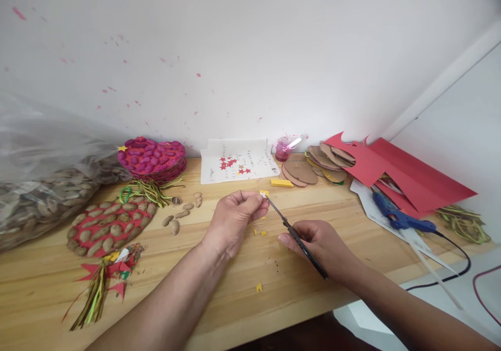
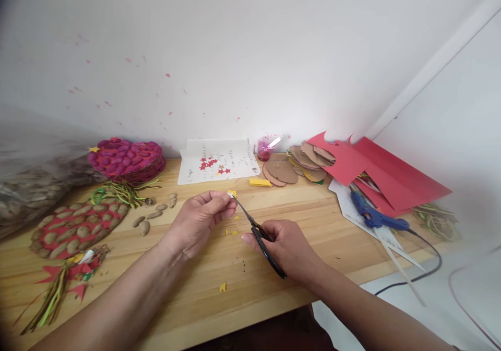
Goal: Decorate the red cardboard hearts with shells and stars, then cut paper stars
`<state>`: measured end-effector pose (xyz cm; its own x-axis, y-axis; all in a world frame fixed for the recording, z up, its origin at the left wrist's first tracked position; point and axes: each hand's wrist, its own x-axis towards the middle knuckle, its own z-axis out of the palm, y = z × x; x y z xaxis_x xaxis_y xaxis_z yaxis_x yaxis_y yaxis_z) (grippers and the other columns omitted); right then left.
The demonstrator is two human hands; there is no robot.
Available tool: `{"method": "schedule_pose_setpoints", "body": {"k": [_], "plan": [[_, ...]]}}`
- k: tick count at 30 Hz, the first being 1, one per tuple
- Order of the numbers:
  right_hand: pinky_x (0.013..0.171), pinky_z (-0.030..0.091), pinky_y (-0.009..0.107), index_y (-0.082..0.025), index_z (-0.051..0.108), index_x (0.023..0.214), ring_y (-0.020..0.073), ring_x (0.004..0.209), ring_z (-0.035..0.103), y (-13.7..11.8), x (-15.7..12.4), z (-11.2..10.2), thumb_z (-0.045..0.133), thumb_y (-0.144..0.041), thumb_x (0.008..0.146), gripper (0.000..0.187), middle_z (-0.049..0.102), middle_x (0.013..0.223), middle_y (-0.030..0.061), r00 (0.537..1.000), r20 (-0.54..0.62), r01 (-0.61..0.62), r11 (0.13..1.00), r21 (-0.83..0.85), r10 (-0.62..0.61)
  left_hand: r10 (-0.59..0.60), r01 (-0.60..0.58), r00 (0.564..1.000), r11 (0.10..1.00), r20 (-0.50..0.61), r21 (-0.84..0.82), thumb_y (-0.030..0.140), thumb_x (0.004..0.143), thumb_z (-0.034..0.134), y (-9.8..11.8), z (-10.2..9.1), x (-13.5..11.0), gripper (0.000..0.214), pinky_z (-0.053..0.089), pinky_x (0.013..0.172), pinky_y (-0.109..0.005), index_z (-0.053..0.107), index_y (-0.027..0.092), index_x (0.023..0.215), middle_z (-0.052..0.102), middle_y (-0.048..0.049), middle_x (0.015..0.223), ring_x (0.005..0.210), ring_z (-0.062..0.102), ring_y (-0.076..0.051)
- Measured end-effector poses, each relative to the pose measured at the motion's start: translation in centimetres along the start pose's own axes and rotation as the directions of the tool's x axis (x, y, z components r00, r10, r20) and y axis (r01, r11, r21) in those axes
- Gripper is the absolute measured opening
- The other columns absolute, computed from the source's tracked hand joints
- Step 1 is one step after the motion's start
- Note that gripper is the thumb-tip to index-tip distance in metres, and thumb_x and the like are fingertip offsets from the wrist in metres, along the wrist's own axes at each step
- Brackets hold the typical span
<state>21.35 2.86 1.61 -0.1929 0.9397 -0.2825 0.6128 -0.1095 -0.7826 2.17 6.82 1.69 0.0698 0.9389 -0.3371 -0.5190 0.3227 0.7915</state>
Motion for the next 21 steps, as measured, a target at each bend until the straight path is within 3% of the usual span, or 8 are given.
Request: {"method": "schedule_pose_setpoints", "body": {"k": [9, 21], "plan": [[0.051, 0.022, 0.026, -0.022, 0.035, 0.057, 0.0124, 0.057, 0.029, 0.02, -0.15, -0.13, 0.068, -0.042, 0.077, 0.044, 0.029, 0.059, -0.0048, 1.000, -0.016, 0.003, 1.000, -0.011, -0.004, 0.003, -0.003, 1.000, 1.000, 0.000, -0.009, 0.026, 0.058, 0.091, -0.16, -0.11, 0.10, 0.029, 0.056, 0.066, -0.020, 0.071, 0.009, 0.069, 0.071, -0.0050, 0.070, 0.065, 0.066, -0.010], [0.053, 0.026, 0.027, -0.020, 0.046, 0.061, 0.0129, 0.058, 0.033, 0.29, -0.54, -0.90, 0.065, -0.053, 0.081, 0.042, 0.037, 0.060, -0.0042, 1.000, 0.016, -0.001, 0.988, -0.156, 0.003, 0.005, -0.006, 1.000, 0.999, 0.025, 0.037, 0.024, 0.059, 0.090, 0.40, -0.38, 0.22, 0.025, 0.055, 0.067, -0.020, 0.071, 0.009, 0.068, 0.071, -0.0054, 0.070, 0.066, 0.066, -0.011]]}}
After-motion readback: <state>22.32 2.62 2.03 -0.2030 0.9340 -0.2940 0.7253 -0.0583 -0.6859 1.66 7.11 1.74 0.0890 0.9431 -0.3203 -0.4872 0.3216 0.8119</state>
